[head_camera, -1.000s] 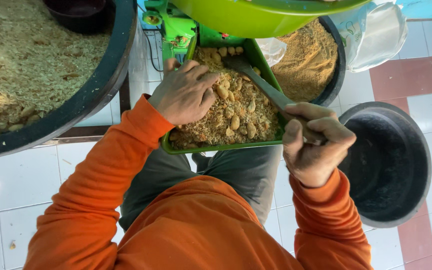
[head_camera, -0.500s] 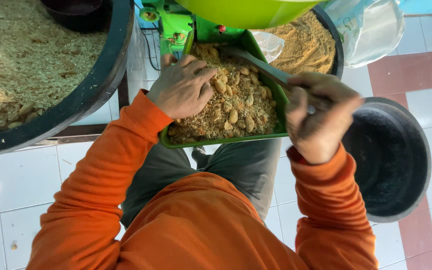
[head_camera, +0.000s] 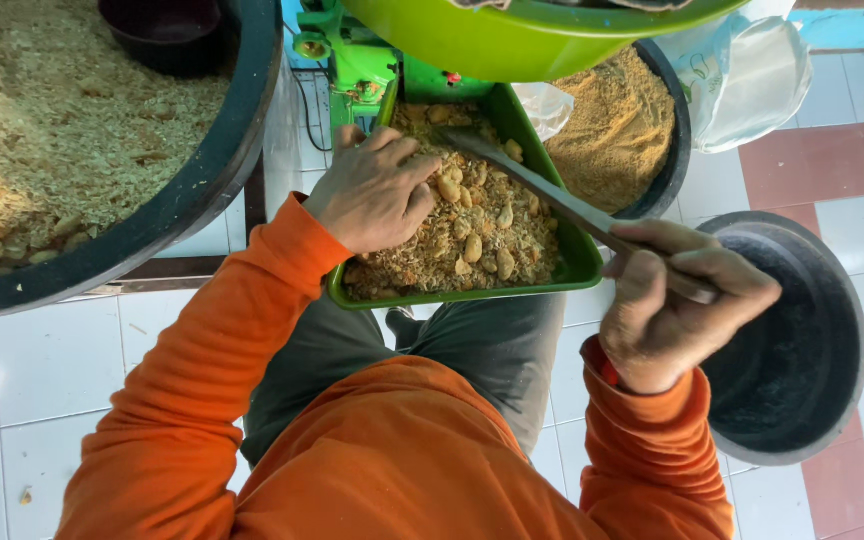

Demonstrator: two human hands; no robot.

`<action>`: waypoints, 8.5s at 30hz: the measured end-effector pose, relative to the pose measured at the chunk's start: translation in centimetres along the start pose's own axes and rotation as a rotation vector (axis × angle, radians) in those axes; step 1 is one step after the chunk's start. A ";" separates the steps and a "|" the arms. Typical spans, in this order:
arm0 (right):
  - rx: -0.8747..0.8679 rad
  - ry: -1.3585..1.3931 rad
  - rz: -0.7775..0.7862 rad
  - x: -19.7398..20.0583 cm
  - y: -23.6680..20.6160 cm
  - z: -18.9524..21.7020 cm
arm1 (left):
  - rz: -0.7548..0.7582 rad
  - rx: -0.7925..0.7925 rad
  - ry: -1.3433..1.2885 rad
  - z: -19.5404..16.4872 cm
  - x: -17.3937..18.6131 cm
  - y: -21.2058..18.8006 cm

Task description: The person sits on the floor and feeds peanuts with chaff from a green tray into a small green shelling machine, using a wooden scoop to push the nuts toward the intake. They also scoop peanuts from a large black basin with a small cup into the tray and continue feeding the machine.

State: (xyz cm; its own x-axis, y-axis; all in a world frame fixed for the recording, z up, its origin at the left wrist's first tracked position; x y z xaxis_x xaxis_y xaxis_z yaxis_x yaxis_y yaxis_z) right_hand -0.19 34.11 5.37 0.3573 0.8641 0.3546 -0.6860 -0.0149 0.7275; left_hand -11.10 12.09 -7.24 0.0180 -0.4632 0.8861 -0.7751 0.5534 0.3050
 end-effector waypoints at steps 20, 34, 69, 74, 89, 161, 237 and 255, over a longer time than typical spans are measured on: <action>-0.079 -0.267 0.035 0.6 0.0 2.2 | -0.068 -0.052 -0.034 -0.2 0.8 -0.5; 0.019 -0.350 0.114 -2.0 -1.5 -0.2 | -0.163 -0.272 -0.187 -2.0 2.7 -1.5; 0.038 -0.241 0.044 4.3 0.5 1.5 | 0.159 0.059 0.087 0.8 -2.4 6.9; -0.036 -0.151 0.049 4.7 0.9 1.9 | -0.340 -0.119 0.286 0.4 -0.3 7.5; -0.041 -0.176 0.023 -1.1 -2.7 0.1 | 0.097 -0.020 0.046 1.3 1.8 2.8; -0.076 -0.286 0.185 0.5 -0.6 1.6 | 0.213 0.074 -0.038 1.1 -0.8 1.1; 0.003 -0.367 0.256 -4.6 -2.7 1.2 | -0.104 -0.173 -0.157 -0.9 1.8 -2.6; -0.036 -0.310 0.240 -0.4 -1.7 3.6 | -0.085 -0.087 0.010 1.6 1.1 -1.4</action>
State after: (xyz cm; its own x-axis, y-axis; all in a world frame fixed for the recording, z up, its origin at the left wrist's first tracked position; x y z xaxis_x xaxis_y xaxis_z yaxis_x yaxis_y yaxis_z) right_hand 3.09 31.98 6.12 0.3546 0.6451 0.6769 -0.7933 -0.1756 0.5830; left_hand -11.01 9.65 -7.22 0.0881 -0.5042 0.8591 -0.7128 0.5705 0.4079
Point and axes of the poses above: each hand's wrist, its own y-axis towards the middle knuckle, its own x-axis out of the back of the hand, z = x × y, the point moved 8 cm from there along y, towards the middle knuckle, and after that the axes turned 6 degrees about -y, right-handed, at the moved point
